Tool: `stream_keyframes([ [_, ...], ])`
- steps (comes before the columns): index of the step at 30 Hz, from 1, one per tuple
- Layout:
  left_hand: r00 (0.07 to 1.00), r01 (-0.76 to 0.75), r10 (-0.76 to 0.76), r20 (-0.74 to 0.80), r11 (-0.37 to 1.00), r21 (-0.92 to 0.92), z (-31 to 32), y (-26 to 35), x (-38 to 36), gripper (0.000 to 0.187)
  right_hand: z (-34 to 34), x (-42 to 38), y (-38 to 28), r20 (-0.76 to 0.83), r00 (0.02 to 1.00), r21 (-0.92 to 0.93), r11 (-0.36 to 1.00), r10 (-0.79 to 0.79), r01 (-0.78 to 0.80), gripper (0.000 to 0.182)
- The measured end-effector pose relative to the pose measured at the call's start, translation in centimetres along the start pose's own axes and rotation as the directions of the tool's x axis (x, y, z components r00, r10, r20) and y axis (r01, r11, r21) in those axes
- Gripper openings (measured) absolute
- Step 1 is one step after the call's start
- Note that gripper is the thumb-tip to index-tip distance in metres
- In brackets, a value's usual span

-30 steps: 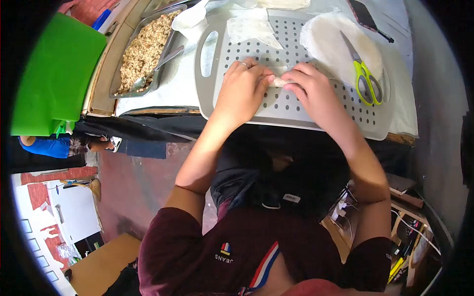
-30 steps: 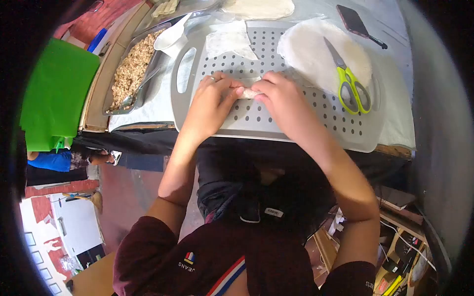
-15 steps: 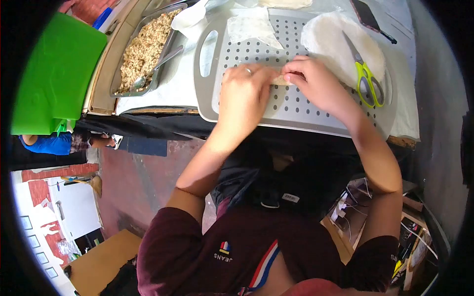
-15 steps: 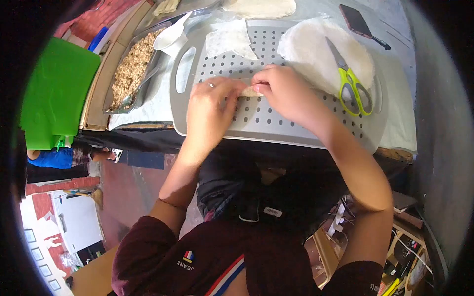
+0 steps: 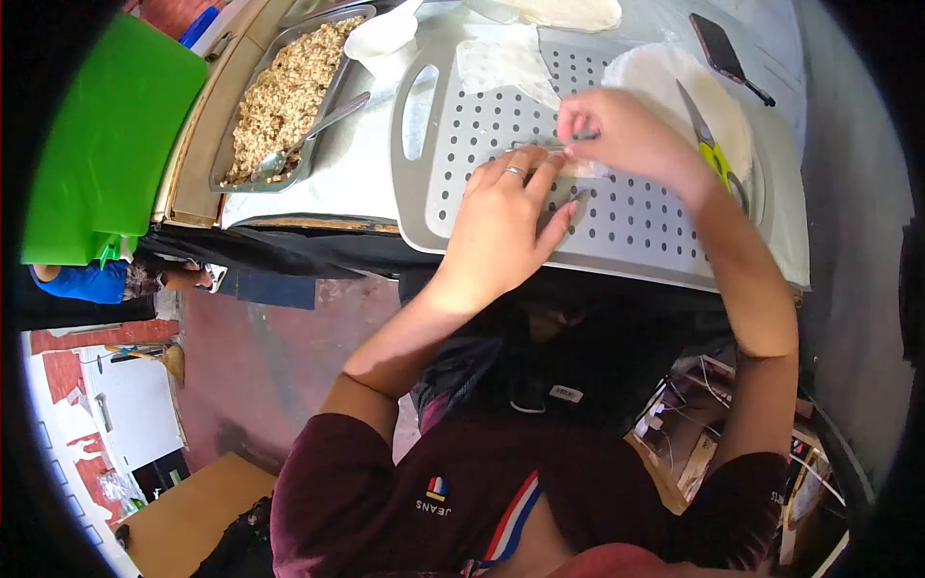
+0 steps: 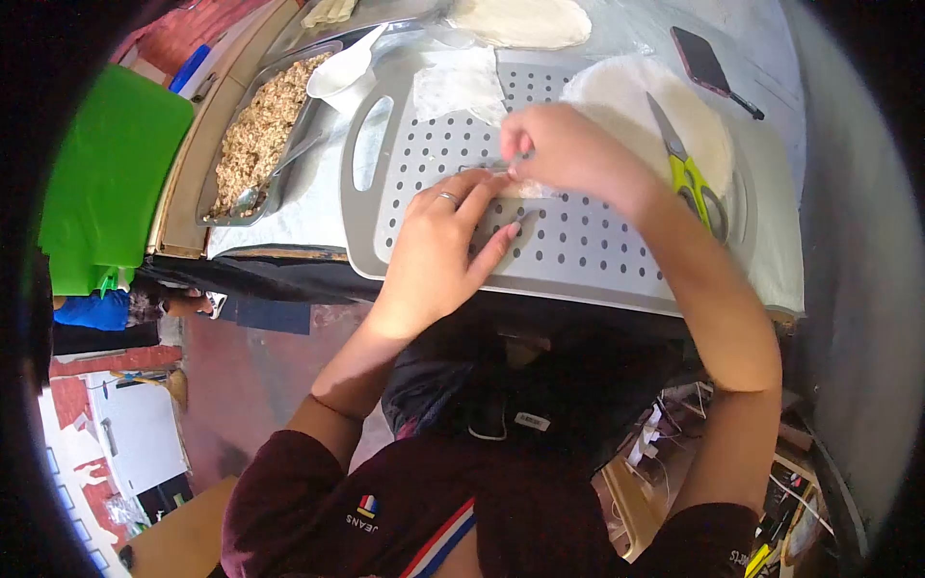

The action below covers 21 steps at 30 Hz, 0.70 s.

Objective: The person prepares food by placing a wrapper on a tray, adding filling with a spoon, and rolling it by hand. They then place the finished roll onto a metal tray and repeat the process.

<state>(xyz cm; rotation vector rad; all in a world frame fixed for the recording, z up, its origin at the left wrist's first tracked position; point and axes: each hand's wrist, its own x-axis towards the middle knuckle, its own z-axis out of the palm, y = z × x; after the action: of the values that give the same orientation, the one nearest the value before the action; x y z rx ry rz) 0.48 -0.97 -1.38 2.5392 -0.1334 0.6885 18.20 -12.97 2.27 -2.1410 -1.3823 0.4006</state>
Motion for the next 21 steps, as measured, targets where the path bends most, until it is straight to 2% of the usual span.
stream_keyframes([
  [4, 1.000, 0.007, -0.006, -0.013, 1.000, 0.014, 0.2, 0.0, -0.2, 0.041, -0.4, 6.9, -0.9, -0.226, 0.944, -0.106, 0.969, -0.242, 0.223, 0.026],
  [6, 1.000, 0.009, -0.008, -0.018, 1.000, 0.012, 0.2, 0.1, -0.1, 0.041, 1.1, 11.2, -1.9, -0.356, 0.817, -0.139, 0.890, -0.454, 0.434, 0.028],
  [8, 1.000, 0.008, -0.007, -0.023, 1.000, 0.008, 0.1, 0.1, -0.1, 0.041, 3.4, 15.9, -2.4, -0.326, 0.778, -0.337, 0.835, -0.537, 0.435, 0.036],
  [11, 1.000, 0.004, -0.004, -0.029, 1.000, 0.001, 0.1, 0.1, -0.2, 0.040, 4.5, 18.6, -4.3, -0.214, 0.835, -0.438, 0.814, -0.507, 0.382, 0.056],
  [14, 1.000, -0.001, 0.001, -0.031, 1.000, 0.005, 0.1, 0.0, -0.3, 0.038, 5.8, 21.0, -4.0, -0.031, 0.878, -0.632, 0.690, -0.478, 0.354, 0.076],
  [17, 0.999, -0.006, 0.007, -0.040, 1.000, 0.010, 0.2, 0.0, -0.4, 0.037, 5.3, 21.0, -4.8, 0.041, 0.905, -0.665, 0.664, -0.424, 0.341, 0.079],
  [20, 0.998, -0.017, 0.019, -0.061, 1.000, 0.026, 0.3, 0.0, -0.4, 0.037, 5.4, 21.4, -4.3, -0.065, 0.882, -0.640, 0.698, -0.466, 0.322, 0.076],
  [21, 0.997, -0.019, 0.021, -0.068, 0.999, 0.028, 0.3, 0.0, -0.4, 0.037, 5.3, 21.0, -4.4, -0.142, 0.872, -0.586, 0.750, -0.468, 0.308, 0.074],
])
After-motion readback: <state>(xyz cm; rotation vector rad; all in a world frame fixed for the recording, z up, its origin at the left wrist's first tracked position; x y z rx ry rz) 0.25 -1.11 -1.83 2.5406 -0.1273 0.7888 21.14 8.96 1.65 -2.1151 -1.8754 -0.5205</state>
